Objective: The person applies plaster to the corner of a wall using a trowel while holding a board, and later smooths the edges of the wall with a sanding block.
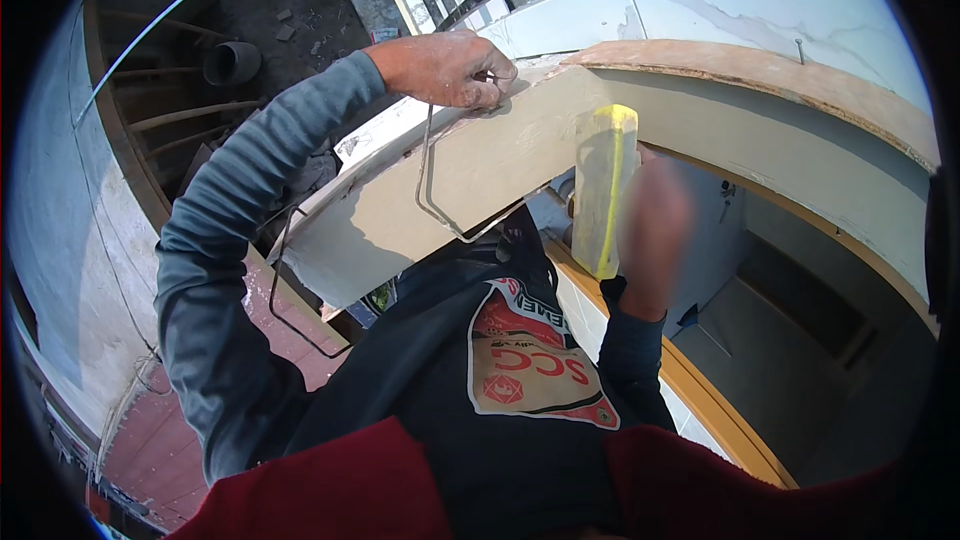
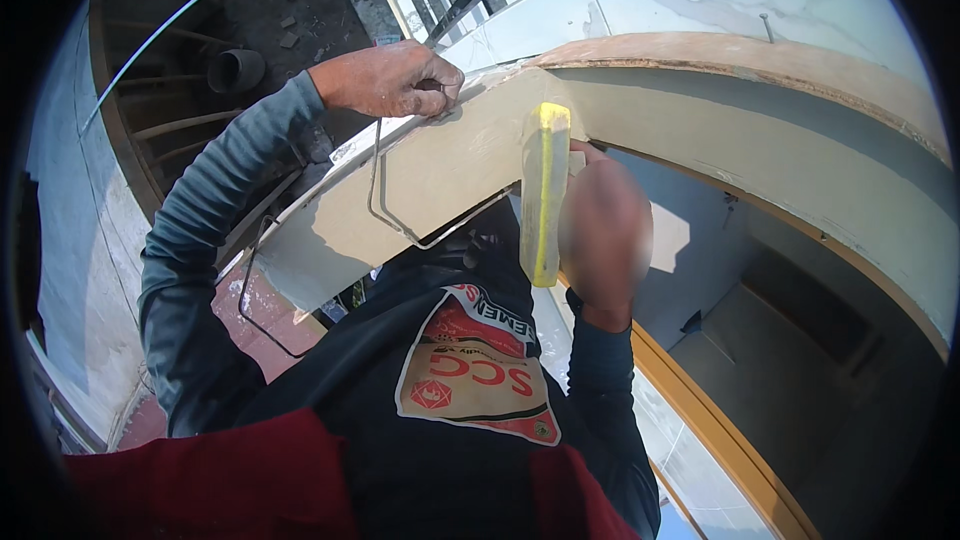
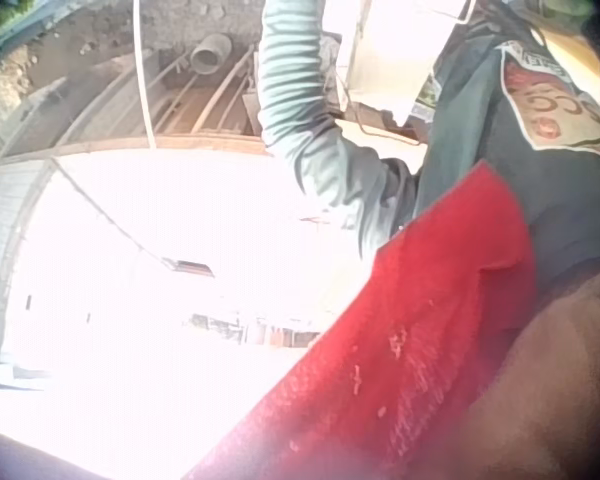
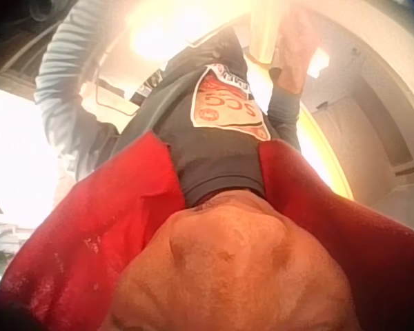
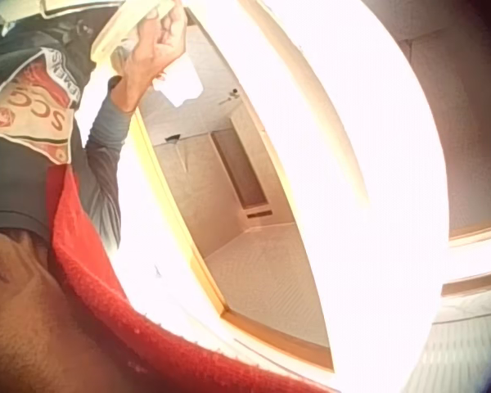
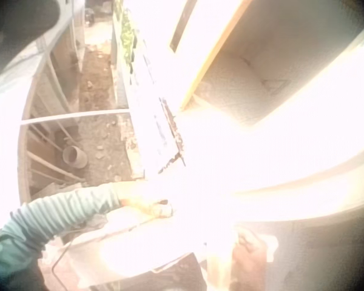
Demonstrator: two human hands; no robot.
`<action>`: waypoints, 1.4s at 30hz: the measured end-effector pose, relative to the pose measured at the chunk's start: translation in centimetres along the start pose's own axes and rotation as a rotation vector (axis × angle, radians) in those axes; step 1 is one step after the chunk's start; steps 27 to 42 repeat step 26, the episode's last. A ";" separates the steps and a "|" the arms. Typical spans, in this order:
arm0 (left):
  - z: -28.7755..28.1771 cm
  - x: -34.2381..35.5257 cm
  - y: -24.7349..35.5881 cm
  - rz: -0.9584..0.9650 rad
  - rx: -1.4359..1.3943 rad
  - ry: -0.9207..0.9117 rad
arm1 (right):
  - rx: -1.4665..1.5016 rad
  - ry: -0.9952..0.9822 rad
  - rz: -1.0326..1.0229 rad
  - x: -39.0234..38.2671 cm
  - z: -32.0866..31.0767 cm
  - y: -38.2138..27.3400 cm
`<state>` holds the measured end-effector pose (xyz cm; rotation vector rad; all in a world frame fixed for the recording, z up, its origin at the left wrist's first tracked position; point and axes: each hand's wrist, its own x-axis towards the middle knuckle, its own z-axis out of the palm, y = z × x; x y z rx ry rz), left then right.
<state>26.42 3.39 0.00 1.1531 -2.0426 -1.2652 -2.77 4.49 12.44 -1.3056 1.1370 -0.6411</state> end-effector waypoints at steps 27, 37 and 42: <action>-0.1 -0.3 -0.2 -0.090 -0.068 -0.030 | 0.037 -0.014 -0.001 0.0 -0.1 0.6; -0.1 -0.3 -0.2 -0.090 -0.068 -0.030 | 0.037 -0.014 -0.001 0.0 -0.1 0.6; -0.1 -0.3 -0.2 -0.090 -0.068 -0.030 | 0.037 -0.014 -0.001 0.0 -0.1 0.6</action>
